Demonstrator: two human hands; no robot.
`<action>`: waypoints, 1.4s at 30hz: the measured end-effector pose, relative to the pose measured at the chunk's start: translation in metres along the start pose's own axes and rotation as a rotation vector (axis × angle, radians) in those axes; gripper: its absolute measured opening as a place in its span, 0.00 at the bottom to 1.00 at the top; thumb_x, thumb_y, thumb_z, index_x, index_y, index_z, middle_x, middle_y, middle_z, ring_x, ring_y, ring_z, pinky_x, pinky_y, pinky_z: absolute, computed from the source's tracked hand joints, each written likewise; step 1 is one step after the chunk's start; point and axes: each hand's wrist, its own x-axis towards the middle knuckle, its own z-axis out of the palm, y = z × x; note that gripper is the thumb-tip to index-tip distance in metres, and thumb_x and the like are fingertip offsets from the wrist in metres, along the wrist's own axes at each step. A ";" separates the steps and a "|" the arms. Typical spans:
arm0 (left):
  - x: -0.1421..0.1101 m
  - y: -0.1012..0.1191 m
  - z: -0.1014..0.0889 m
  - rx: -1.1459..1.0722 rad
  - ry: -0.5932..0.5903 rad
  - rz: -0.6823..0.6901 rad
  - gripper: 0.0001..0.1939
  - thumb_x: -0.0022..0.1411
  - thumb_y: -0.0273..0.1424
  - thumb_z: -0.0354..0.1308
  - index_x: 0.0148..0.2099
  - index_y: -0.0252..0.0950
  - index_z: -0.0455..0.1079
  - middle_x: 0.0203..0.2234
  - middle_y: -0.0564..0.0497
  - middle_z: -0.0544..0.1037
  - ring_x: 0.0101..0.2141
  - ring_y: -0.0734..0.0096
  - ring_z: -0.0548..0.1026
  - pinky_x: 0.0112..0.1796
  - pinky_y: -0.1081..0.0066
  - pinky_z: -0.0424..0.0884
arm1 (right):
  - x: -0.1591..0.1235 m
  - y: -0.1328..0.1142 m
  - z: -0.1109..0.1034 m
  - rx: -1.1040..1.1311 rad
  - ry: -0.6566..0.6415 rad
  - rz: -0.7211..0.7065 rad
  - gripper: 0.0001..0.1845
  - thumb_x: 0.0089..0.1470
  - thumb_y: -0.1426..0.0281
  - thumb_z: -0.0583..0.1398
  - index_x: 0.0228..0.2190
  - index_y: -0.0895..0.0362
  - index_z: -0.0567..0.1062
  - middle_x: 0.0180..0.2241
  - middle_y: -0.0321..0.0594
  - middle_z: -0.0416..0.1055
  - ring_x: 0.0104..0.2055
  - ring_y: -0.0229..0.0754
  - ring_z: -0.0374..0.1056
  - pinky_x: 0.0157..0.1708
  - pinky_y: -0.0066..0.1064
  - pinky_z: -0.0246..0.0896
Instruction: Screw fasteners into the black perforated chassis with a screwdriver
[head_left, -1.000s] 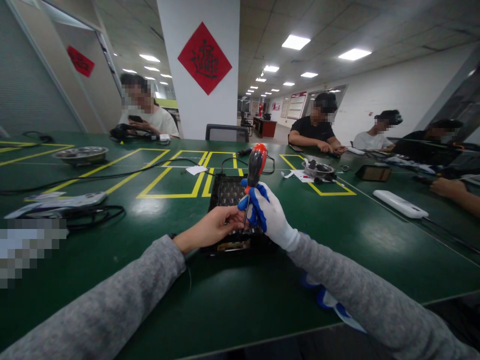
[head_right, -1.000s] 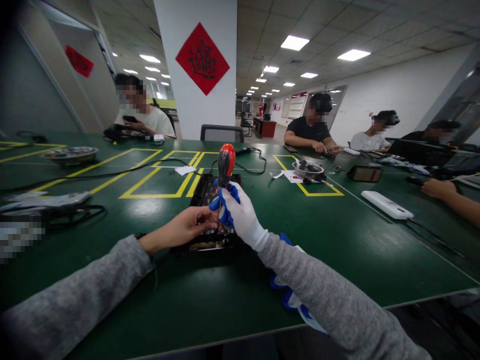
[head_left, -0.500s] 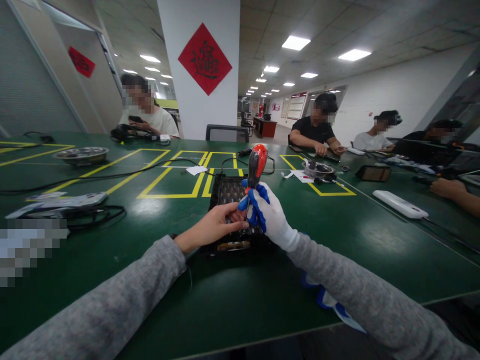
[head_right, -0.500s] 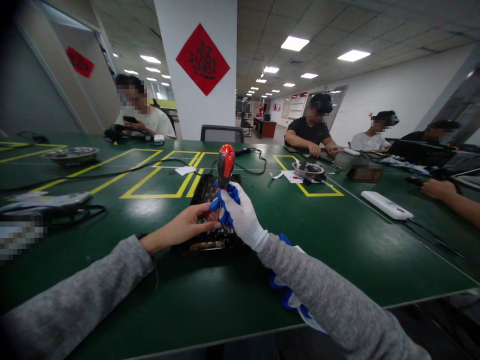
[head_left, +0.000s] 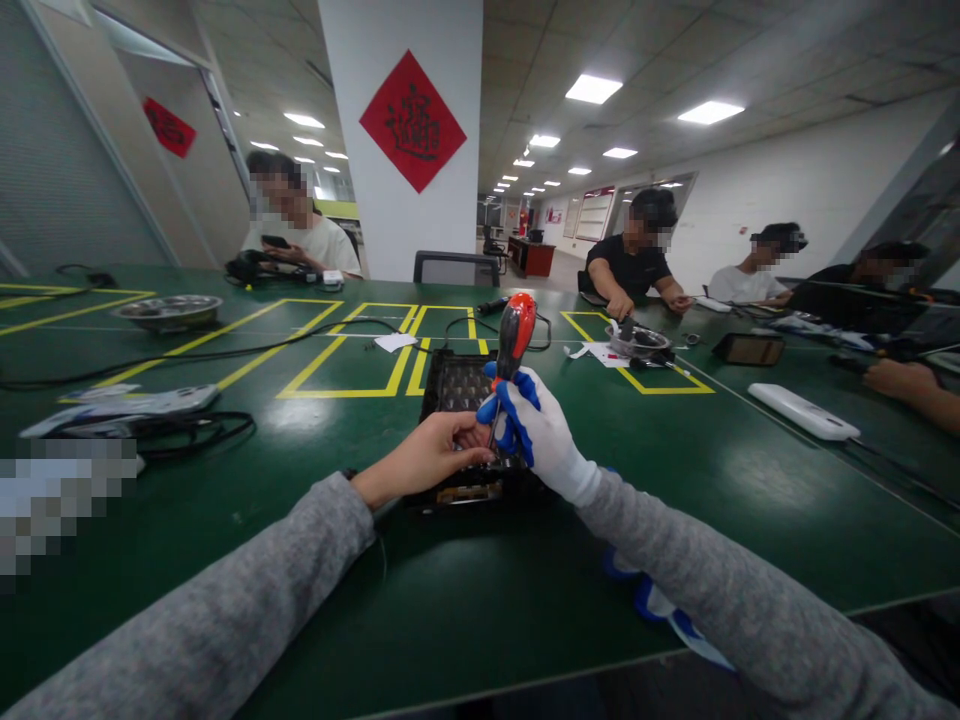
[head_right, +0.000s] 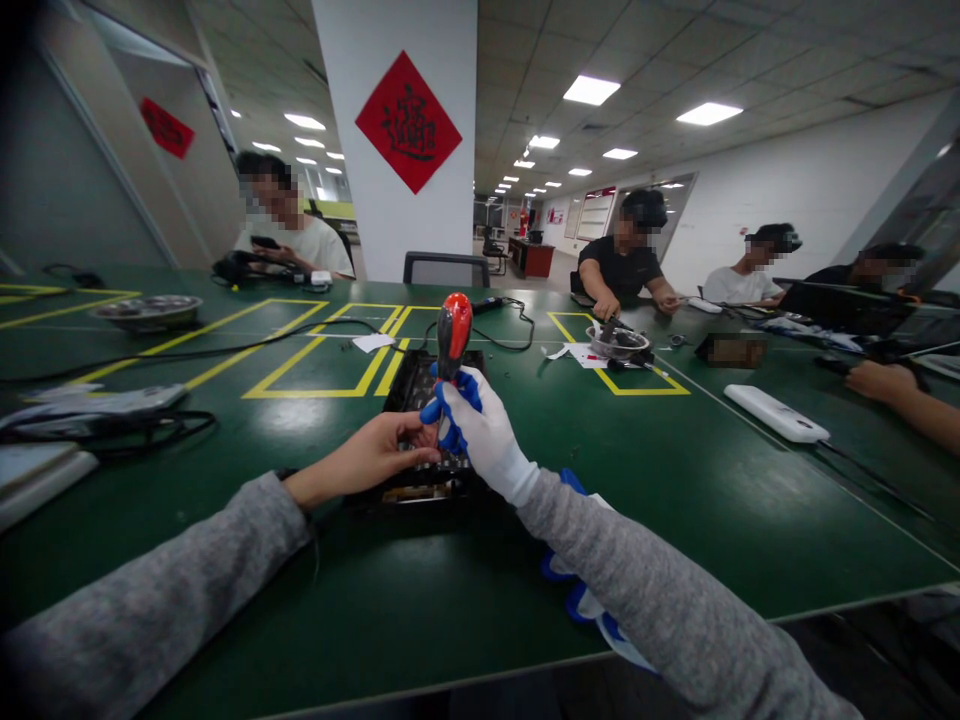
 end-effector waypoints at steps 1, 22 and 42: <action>0.000 0.000 0.000 -0.005 0.000 -0.001 0.11 0.56 0.35 0.59 0.34 0.30 0.69 0.27 0.51 0.74 0.27 0.73 0.70 0.32 0.73 0.67 | 0.000 0.000 0.000 -0.001 0.002 0.002 0.19 0.52 0.57 0.56 0.42 0.55 0.65 0.23 0.31 0.68 0.16 0.28 0.57 0.16 0.20 0.54; 0.000 0.000 0.001 -0.053 -0.006 0.034 0.10 0.57 0.32 0.58 0.37 0.29 0.69 0.29 0.50 0.75 0.29 0.73 0.71 0.34 0.73 0.69 | 0.001 0.001 0.000 -0.036 0.012 0.013 0.18 0.52 0.57 0.57 0.41 0.57 0.68 0.24 0.32 0.68 0.17 0.27 0.58 0.16 0.19 0.53; 0.000 0.002 0.000 -0.037 0.022 0.017 0.09 0.57 0.32 0.59 0.37 0.31 0.70 0.28 0.51 0.76 0.29 0.73 0.73 0.34 0.73 0.70 | 0.002 -0.001 -0.001 -0.005 0.036 0.029 0.18 0.52 0.59 0.57 0.41 0.57 0.67 0.26 0.33 0.69 0.19 0.28 0.59 0.18 0.21 0.55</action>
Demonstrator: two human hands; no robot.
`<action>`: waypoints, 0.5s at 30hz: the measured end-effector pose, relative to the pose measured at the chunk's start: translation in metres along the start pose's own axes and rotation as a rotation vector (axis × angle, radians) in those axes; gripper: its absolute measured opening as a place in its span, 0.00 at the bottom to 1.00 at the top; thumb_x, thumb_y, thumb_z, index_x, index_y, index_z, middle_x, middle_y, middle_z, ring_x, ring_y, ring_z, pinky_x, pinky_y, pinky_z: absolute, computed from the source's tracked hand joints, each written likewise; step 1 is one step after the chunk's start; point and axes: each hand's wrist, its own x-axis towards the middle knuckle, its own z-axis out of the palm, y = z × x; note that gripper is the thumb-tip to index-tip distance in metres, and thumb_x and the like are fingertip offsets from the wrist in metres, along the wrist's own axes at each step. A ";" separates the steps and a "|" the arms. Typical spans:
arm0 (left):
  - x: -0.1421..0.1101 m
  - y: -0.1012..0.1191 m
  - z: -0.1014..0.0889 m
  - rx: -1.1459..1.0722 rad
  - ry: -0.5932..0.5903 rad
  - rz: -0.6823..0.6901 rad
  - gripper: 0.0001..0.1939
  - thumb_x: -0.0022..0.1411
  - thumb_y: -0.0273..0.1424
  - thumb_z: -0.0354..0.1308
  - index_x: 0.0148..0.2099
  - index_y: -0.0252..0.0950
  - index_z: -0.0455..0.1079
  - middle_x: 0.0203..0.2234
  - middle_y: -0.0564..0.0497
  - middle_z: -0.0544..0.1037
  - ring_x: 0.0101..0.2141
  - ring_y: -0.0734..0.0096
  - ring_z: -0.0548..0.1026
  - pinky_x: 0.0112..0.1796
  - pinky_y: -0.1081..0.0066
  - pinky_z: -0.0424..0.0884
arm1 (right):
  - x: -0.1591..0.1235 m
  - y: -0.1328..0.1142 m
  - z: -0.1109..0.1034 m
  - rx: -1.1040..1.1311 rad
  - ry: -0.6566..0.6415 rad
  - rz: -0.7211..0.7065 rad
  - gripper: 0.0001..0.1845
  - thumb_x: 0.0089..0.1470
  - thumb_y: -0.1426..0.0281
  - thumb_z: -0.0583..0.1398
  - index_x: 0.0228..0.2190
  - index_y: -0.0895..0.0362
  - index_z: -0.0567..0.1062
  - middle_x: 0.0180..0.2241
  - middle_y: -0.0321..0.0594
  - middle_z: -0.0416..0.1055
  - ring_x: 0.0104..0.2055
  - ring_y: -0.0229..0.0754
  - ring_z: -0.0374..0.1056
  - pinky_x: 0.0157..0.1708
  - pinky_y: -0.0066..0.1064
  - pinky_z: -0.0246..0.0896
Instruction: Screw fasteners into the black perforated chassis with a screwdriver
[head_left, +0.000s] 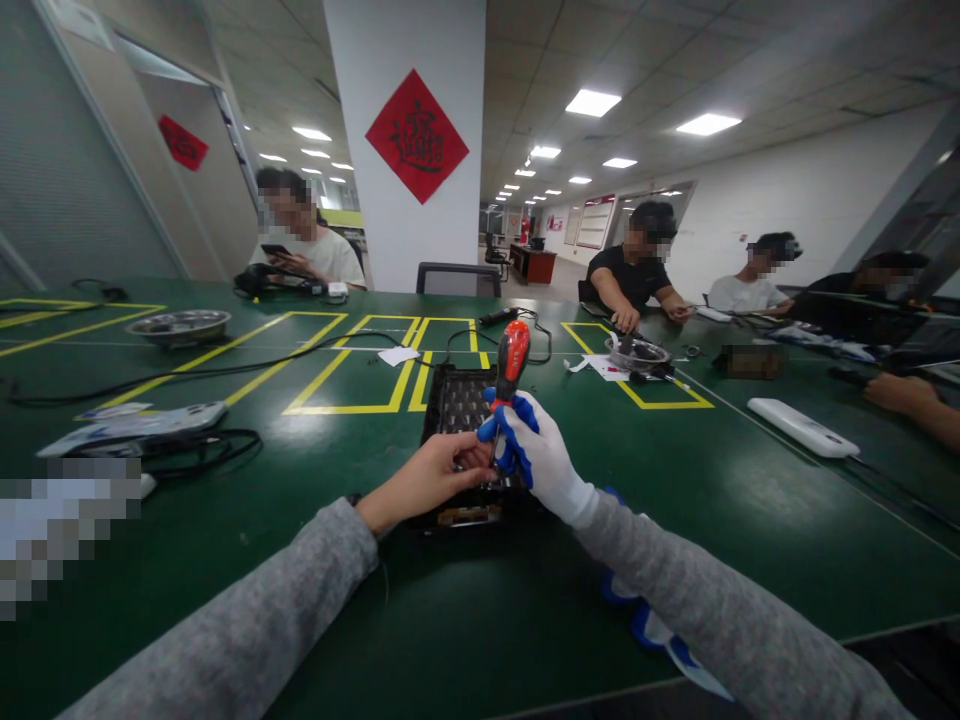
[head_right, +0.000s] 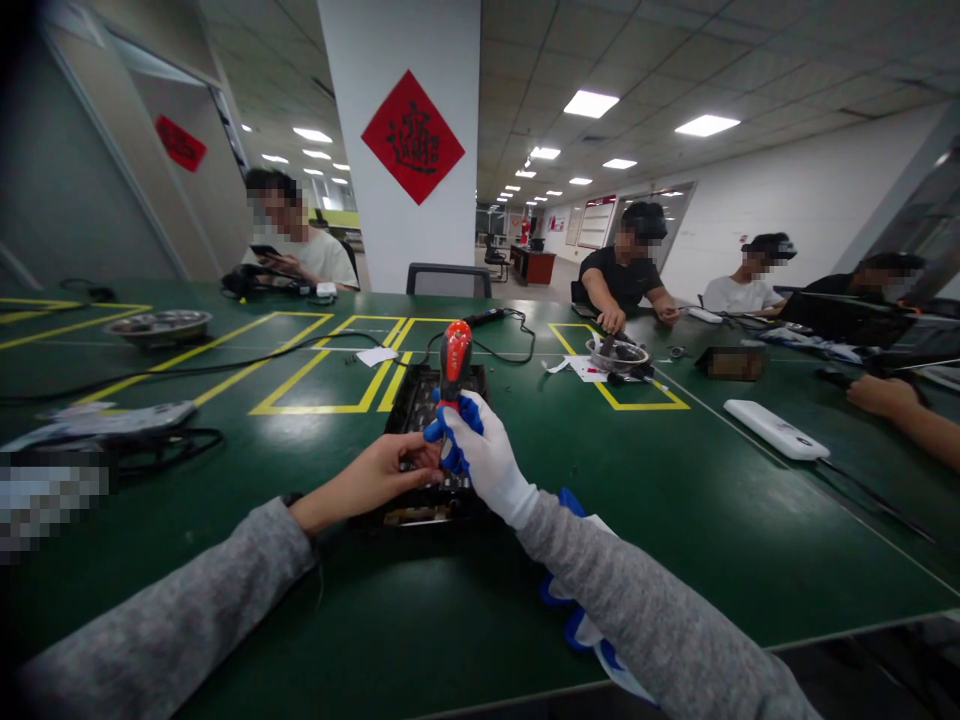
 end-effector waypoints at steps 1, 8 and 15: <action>0.000 0.000 0.000 -0.011 0.003 -0.007 0.09 0.57 0.32 0.59 0.37 0.31 0.70 0.28 0.51 0.76 0.29 0.73 0.73 0.34 0.73 0.70 | 0.000 0.000 0.000 0.006 0.003 -0.003 0.18 0.52 0.59 0.58 0.41 0.56 0.67 0.26 0.33 0.69 0.19 0.29 0.60 0.18 0.21 0.56; 0.000 0.001 0.000 -0.012 0.014 -0.023 0.04 0.57 0.27 0.57 0.35 0.31 0.70 0.29 0.50 0.76 0.31 0.72 0.74 0.35 0.73 0.70 | -0.001 -0.003 0.001 0.024 -0.006 0.025 0.16 0.52 0.61 0.58 0.41 0.56 0.67 0.26 0.34 0.69 0.20 0.29 0.60 0.18 0.21 0.55; -0.002 0.005 -0.004 0.007 -0.030 0.014 0.05 0.59 0.25 0.54 0.37 0.32 0.70 0.32 0.51 0.76 0.33 0.72 0.74 0.37 0.73 0.70 | 0.000 -0.006 -0.002 0.035 -0.057 0.084 0.18 0.55 0.59 0.55 0.42 0.58 0.68 0.27 0.37 0.70 0.21 0.30 0.61 0.19 0.21 0.58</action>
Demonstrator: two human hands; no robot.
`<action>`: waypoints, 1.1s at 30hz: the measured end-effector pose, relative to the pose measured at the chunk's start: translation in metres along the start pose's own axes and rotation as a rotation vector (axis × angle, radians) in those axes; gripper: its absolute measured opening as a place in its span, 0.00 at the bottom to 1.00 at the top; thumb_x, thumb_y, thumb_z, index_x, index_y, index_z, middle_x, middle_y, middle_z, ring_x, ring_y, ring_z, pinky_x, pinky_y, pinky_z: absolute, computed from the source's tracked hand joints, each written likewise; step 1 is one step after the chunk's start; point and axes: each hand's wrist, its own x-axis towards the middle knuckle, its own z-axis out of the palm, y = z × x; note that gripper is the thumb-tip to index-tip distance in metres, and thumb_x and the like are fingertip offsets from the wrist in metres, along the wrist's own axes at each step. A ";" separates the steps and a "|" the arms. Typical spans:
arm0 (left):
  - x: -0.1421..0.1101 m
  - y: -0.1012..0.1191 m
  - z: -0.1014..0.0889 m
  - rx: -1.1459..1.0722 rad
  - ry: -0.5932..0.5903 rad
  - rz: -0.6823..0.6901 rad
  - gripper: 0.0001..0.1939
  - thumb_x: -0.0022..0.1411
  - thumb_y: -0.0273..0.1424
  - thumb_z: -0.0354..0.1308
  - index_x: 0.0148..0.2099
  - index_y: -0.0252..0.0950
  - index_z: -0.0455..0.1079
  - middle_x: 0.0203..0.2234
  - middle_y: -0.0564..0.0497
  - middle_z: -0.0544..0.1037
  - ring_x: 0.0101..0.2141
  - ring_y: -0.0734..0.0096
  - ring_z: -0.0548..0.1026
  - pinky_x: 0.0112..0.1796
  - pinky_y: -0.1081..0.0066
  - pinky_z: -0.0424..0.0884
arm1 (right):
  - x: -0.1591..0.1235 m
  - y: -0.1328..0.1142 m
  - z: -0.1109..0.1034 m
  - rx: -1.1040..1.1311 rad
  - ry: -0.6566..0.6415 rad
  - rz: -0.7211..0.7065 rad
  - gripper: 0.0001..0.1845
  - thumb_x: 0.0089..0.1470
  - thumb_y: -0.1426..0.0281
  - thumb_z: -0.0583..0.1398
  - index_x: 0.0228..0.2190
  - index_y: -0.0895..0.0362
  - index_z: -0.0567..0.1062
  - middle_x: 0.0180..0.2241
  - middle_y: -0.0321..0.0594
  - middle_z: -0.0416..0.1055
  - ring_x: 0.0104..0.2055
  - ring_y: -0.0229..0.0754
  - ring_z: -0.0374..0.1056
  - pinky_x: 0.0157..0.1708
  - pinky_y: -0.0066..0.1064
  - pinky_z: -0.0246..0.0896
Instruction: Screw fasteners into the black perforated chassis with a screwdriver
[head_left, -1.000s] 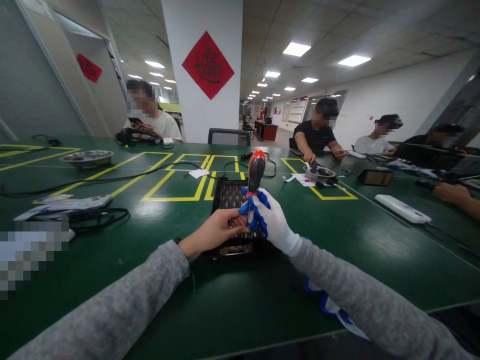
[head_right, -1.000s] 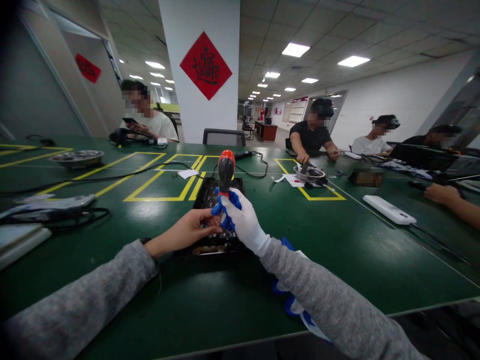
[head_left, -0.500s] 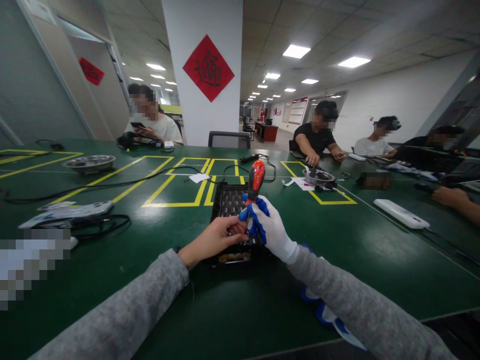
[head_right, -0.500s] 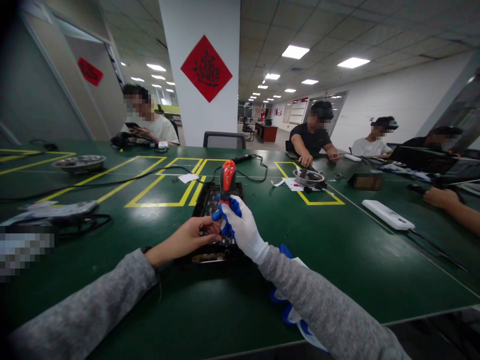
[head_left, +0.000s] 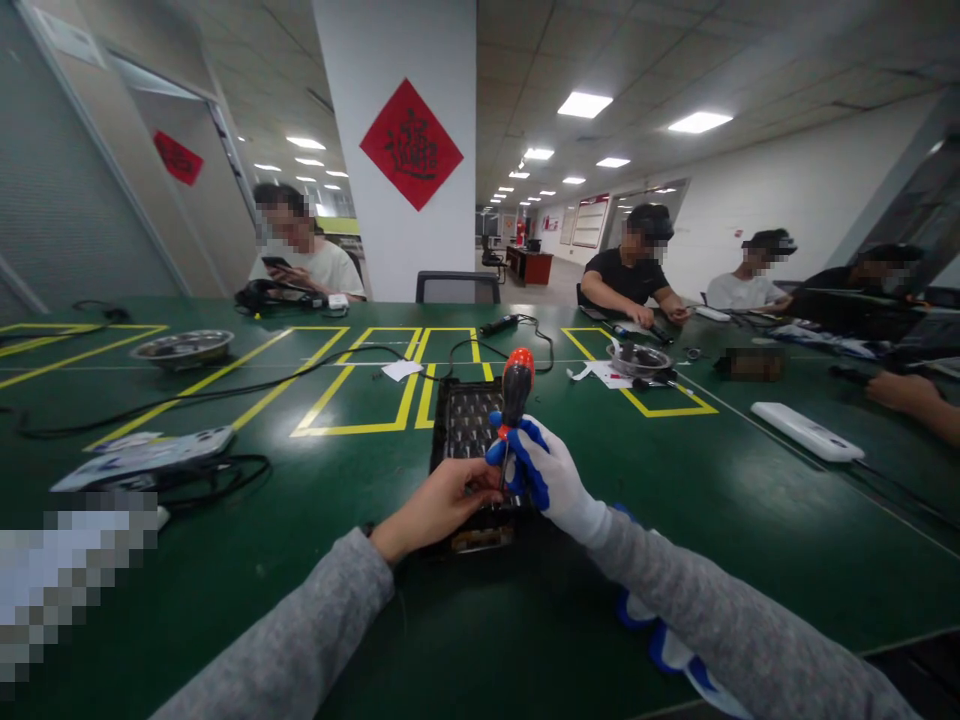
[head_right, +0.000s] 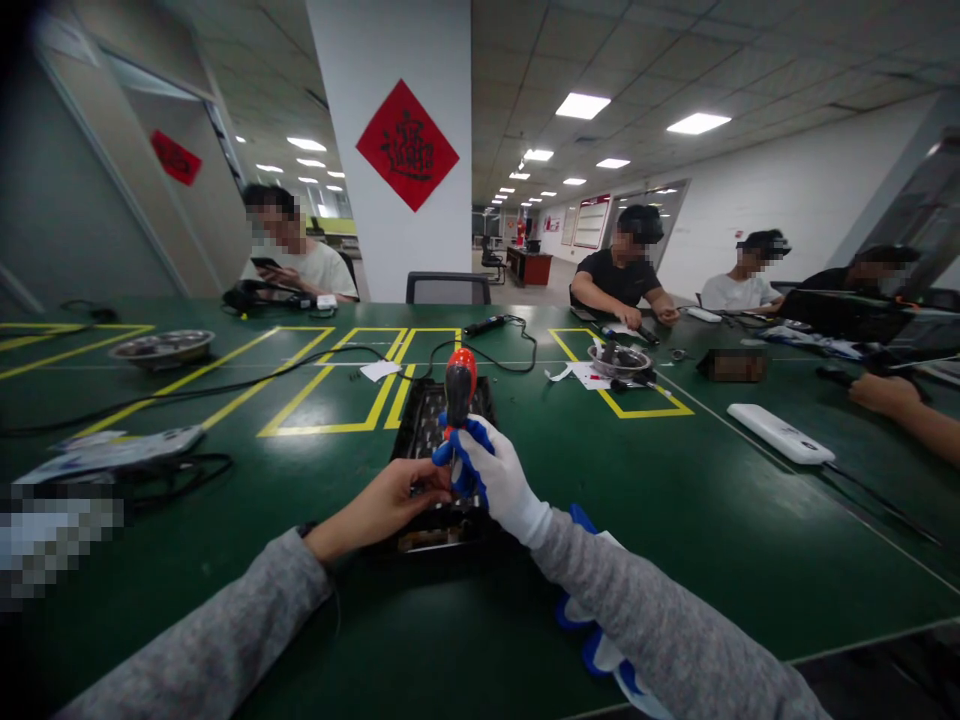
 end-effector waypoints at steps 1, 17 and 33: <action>0.000 0.000 0.000 0.008 -0.001 0.005 0.05 0.59 0.25 0.54 0.37 0.32 0.70 0.32 0.51 0.76 0.33 0.72 0.74 0.38 0.73 0.69 | 0.000 0.000 0.000 -0.001 -0.002 -0.001 0.17 0.55 0.60 0.55 0.42 0.58 0.68 0.27 0.37 0.70 0.21 0.30 0.61 0.19 0.21 0.57; 0.002 0.001 -0.001 0.049 0.003 0.010 0.04 0.59 0.26 0.55 0.36 0.32 0.71 0.31 0.50 0.76 0.34 0.70 0.73 0.39 0.72 0.69 | -0.002 -0.004 0.003 -0.005 -0.006 0.004 0.16 0.53 0.59 0.56 0.39 0.57 0.67 0.27 0.36 0.70 0.20 0.30 0.61 0.17 0.22 0.56; 0.002 -0.001 0.003 0.019 0.034 -0.006 0.09 0.59 0.32 0.56 0.39 0.31 0.69 0.32 0.50 0.75 0.32 0.71 0.72 0.37 0.71 0.70 | -0.001 0.003 0.001 0.023 0.034 -0.077 0.15 0.53 0.60 0.57 0.39 0.56 0.67 0.27 0.35 0.70 0.19 0.29 0.60 0.16 0.21 0.54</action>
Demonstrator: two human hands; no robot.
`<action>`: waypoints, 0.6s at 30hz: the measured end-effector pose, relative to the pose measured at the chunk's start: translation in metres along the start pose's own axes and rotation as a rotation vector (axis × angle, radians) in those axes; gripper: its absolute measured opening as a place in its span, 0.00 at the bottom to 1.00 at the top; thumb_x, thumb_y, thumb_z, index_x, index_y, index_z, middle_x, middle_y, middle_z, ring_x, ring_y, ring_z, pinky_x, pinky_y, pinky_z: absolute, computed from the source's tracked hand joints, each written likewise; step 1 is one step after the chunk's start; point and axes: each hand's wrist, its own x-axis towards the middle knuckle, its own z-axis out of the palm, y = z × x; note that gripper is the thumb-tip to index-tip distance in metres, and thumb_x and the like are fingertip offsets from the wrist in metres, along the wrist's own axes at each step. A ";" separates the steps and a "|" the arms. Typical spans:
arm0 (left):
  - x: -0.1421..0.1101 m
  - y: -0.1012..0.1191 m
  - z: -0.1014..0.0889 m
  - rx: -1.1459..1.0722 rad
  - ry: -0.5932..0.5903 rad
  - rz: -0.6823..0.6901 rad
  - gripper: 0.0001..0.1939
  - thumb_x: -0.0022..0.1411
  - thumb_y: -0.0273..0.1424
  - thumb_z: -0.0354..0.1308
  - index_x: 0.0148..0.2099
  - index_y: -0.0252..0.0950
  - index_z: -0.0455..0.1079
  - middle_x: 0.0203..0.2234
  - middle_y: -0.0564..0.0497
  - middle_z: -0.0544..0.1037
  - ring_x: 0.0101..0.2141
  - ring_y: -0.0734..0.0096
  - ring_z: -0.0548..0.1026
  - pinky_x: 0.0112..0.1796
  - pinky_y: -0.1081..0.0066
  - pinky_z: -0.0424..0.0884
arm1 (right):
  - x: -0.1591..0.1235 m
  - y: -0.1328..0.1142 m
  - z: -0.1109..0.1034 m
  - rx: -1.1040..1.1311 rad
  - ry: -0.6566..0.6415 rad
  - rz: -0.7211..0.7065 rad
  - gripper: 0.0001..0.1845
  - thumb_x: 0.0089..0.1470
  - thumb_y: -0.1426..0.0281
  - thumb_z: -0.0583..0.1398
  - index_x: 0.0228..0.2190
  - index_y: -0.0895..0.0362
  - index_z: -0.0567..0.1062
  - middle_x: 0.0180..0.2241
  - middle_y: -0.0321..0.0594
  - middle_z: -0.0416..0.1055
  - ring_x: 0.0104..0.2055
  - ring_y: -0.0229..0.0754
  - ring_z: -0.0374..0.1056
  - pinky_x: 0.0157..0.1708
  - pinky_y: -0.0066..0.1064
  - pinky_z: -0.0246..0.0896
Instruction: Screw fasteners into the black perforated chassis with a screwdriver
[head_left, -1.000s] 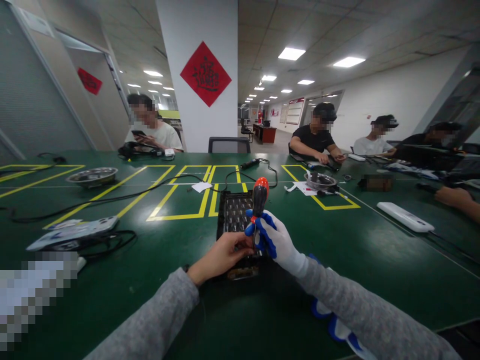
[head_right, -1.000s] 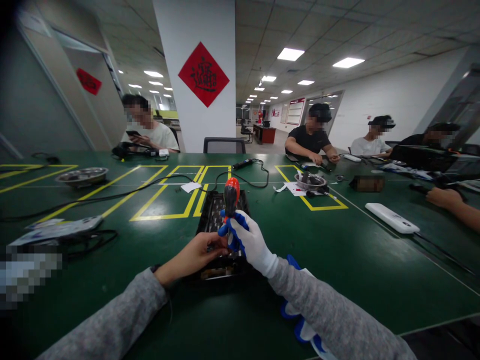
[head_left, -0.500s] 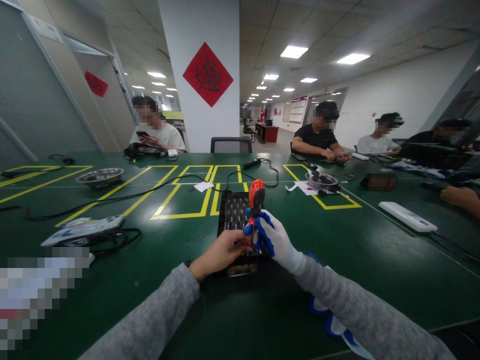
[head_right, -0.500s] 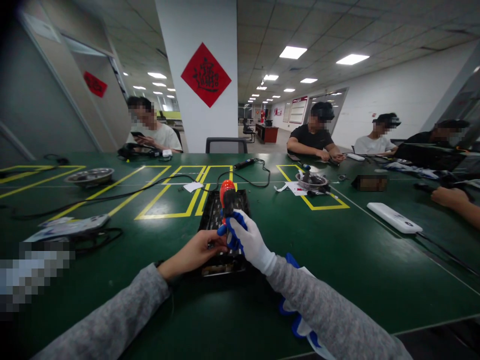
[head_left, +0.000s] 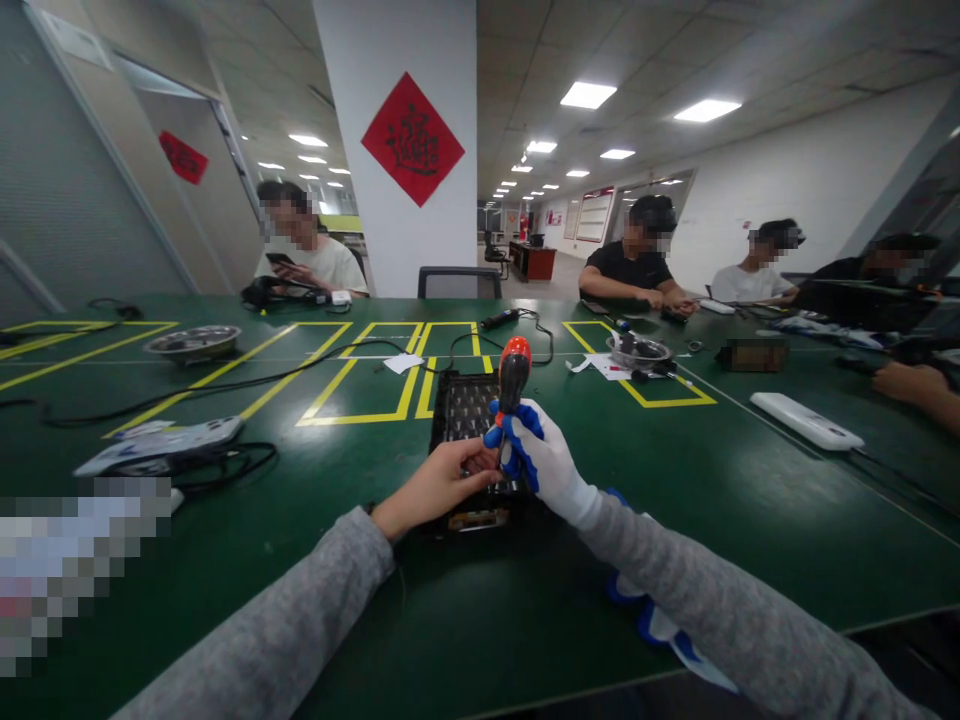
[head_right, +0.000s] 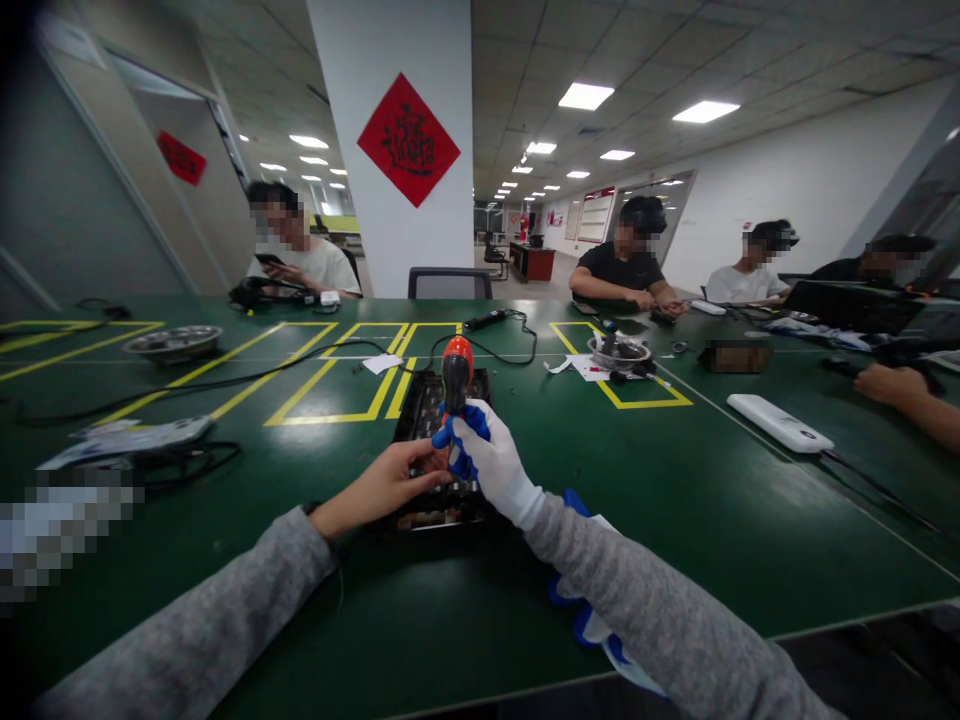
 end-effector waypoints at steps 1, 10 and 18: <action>0.000 0.000 0.000 -0.007 0.008 -0.009 0.09 0.59 0.31 0.56 0.39 0.31 0.69 0.32 0.50 0.75 0.32 0.71 0.72 0.36 0.72 0.70 | 0.000 0.000 0.000 -0.007 0.001 -0.001 0.15 0.53 0.60 0.57 0.38 0.57 0.67 0.27 0.35 0.70 0.19 0.29 0.60 0.16 0.21 0.54; -0.002 0.001 -0.002 0.029 0.013 0.037 0.05 0.60 0.26 0.53 0.37 0.32 0.70 0.32 0.50 0.75 0.33 0.71 0.72 0.37 0.73 0.68 | -0.001 -0.002 0.000 -0.057 0.006 0.037 0.16 0.53 0.59 0.57 0.38 0.57 0.68 0.26 0.35 0.70 0.18 0.29 0.59 0.16 0.22 0.54; -0.001 0.000 -0.002 -0.026 -0.017 -0.024 0.08 0.58 0.32 0.57 0.37 0.31 0.70 0.30 0.51 0.75 0.31 0.72 0.72 0.35 0.73 0.69 | -0.001 0.000 -0.001 -0.073 0.037 0.006 0.17 0.53 0.59 0.56 0.38 0.58 0.70 0.24 0.35 0.69 0.18 0.29 0.59 0.16 0.21 0.54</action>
